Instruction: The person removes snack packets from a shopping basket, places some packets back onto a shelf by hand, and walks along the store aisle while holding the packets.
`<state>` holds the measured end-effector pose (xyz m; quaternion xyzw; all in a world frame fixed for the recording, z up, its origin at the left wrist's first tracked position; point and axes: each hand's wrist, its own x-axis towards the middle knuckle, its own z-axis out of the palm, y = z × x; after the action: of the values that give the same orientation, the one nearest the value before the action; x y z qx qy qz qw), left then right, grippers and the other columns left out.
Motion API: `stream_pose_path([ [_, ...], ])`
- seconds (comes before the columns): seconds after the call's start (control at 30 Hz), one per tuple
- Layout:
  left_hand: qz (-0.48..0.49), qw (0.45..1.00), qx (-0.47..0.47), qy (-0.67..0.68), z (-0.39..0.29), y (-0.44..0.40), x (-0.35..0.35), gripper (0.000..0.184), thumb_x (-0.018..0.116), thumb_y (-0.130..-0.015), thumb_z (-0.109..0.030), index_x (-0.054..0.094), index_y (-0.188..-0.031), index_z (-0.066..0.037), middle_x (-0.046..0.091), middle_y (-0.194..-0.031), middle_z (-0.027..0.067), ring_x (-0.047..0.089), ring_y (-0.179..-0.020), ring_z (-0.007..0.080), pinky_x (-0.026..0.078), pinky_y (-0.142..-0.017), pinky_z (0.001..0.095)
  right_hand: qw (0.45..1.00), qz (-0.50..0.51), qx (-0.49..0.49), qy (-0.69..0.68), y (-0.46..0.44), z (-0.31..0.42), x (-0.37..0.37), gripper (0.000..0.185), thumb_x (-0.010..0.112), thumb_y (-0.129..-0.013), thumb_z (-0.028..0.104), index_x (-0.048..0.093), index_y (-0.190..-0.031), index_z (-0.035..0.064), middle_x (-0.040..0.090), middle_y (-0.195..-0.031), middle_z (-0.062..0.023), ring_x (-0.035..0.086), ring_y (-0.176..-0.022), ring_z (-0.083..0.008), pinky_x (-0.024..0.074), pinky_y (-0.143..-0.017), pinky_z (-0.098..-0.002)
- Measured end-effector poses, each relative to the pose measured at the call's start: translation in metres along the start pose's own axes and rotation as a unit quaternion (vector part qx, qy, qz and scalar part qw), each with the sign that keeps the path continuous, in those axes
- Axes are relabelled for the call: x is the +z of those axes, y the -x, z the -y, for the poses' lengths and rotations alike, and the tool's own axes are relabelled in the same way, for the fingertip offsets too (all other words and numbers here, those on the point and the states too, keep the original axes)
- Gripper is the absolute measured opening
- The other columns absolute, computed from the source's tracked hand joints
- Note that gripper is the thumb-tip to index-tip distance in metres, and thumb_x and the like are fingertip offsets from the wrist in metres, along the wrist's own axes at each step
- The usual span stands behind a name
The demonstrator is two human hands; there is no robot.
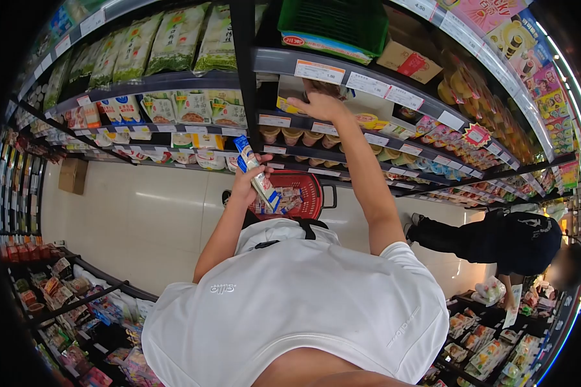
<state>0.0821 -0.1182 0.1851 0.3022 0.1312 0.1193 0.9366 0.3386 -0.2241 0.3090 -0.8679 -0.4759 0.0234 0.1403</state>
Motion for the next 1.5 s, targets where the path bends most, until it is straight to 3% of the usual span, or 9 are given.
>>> stream_pose_path([
  [0.5,-0.001,1.000,-0.021,-0.001,0.001,-0.001,0.003,0.025,0.061,-0.079,0.004,0.050,-0.096,-0.009,0.061,-0.107,0.0131,0.063,-0.081,0.0194,0.051,-0.066,0.0301,0.998,0.001,-0.013,0.060,-0.016,-0.017,0.007,0.091,0.042,-0.084,0.066,0.017,-0.145,0.0035,0.014,-0.150,-0.0257,0.013,-0.139,-0.0405,0.0159,-0.113,-0.0454],
  [0.8,0.005,0.999,-0.018,-0.027,0.004,0.000,0.003,0.024,0.061,-0.080,0.002,0.050,-0.097,-0.009,0.059,-0.108,0.0127,0.062,-0.081,0.0185,0.050,-0.063,0.0299,0.994,-0.090,-0.027,0.049,0.000,-0.002,-0.013,0.080,0.048,-0.084,0.061,0.036,-0.138,0.0030,0.037,-0.139,-0.0265,0.032,-0.131,-0.0392,0.0298,-0.107,-0.0436],
  [0.9,0.004,1.000,-0.019,-0.020,0.004,0.004,0.005,0.024,0.061,-0.079,0.003,0.051,-0.098,-0.008,0.061,-0.106,0.0142,0.064,-0.080,0.0196,0.051,-0.066,0.0297,0.996,0.051,0.070,-0.021,0.026,0.029,-0.031,0.070,0.052,-0.085,0.053,0.042,-0.135,0.0038,0.043,-0.136,-0.0235,0.032,-0.132,-0.0354,0.0253,-0.108,-0.0469],
  [0.97,0.008,1.000,-0.018,-0.015,0.003,0.003,0.004,0.024,0.061,-0.079,0.002,0.052,-0.099,-0.007,0.062,-0.105,0.0144,0.064,-0.079,0.0200,0.051,-0.065,0.0299,0.985,-0.151,-0.061,0.056,0.048,0.034,-0.013,0.053,0.056,-0.085,0.044,0.056,-0.119,0.0026,0.056,-0.123,-0.0187,0.042,-0.124,-0.0328,0.0286,-0.105,-0.0509],
  [1.03,0.009,0.999,-0.034,-0.034,0.005,0.002,-0.001,0.023,0.060,-0.082,-0.004,0.052,-0.104,-0.006,0.062,-0.102,0.0144,0.064,-0.076,0.0207,0.053,-0.065,0.0311,0.956,-0.238,-0.148,-0.089,0.070,0.044,0.005,0.038,0.066,-0.082,0.029,0.061,-0.107,0.0017,0.059,-0.117,-0.0135,0.050,-0.117,-0.0318,0.0319,-0.102,-0.0527],
  [1.23,0.034,0.995,-0.089,0.041,0.023,0.013,-0.011,0.026,0.059,-0.086,-0.016,0.052,-0.108,-0.003,0.062,-0.098,0.0138,0.065,-0.075,0.0207,0.054,-0.066,0.0322,0.919,-0.141,-0.040,-0.367,0.144,0.070,0.040,0.023,0.067,-0.082,0.011,0.065,-0.103,0.0008,0.067,-0.102,-0.0130,0.062,-0.098,-0.0238,0.0468,-0.089,-0.0331],
  [1.3,0.054,0.988,-0.128,0.061,0.032,0.022,-0.006,0.026,0.058,-0.087,-0.012,0.051,-0.110,-0.003,0.062,-0.097,0.0132,0.064,-0.078,0.0207,0.054,-0.068,0.0326,0.811,-0.059,0.076,-0.577,0.165,0.066,0.065,0.020,0.062,-0.086,0.009,0.064,-0.103,-0.0022,0.067,-0.102,-0.0130,0.062,-0.098,-0.0203,0.0466,-0.089,-0.0315],
  [1.37,0.038,0.985,-0.165,0.034,0.042,0.033,-0.002,0.031,0.060,-0.083,-0.013,0.050,-0.111,-0.005,0.059,-0.095,0.0110,0.060,-0.078,0.0203,0.051,-0.068,0.0324,0.721,-0.073,0.073,-0.685,0.182,0.061,0.085,0.017,0.058,-0.090,0.007,0.062,-0.103,-0.0039,0.068,-0.097,-0.0130,0.063,-0.092,-0.0158,0.0490,-0.083,-0.0276],
  [1.5,0.053,0.981,-0.169,0.075,0.045,0.041,0.005,0.030,0.059,-0.082,-0.005,0.051,-0.111,-0.004,0.061,-0.093,0.0123,0.064,-0.082,0.0247,0.053,-0.071,0.0353,0.697,-0.053,0.099,-0.708,0.198,0.059,0.089,0.017,0.056,-0.091,0.008,0.062,-0.102,-0.0040,0.068,-0.094,-0.0137,0.064,-0.090,-0.0165,0.0494,-0.082,-0.0284],
])
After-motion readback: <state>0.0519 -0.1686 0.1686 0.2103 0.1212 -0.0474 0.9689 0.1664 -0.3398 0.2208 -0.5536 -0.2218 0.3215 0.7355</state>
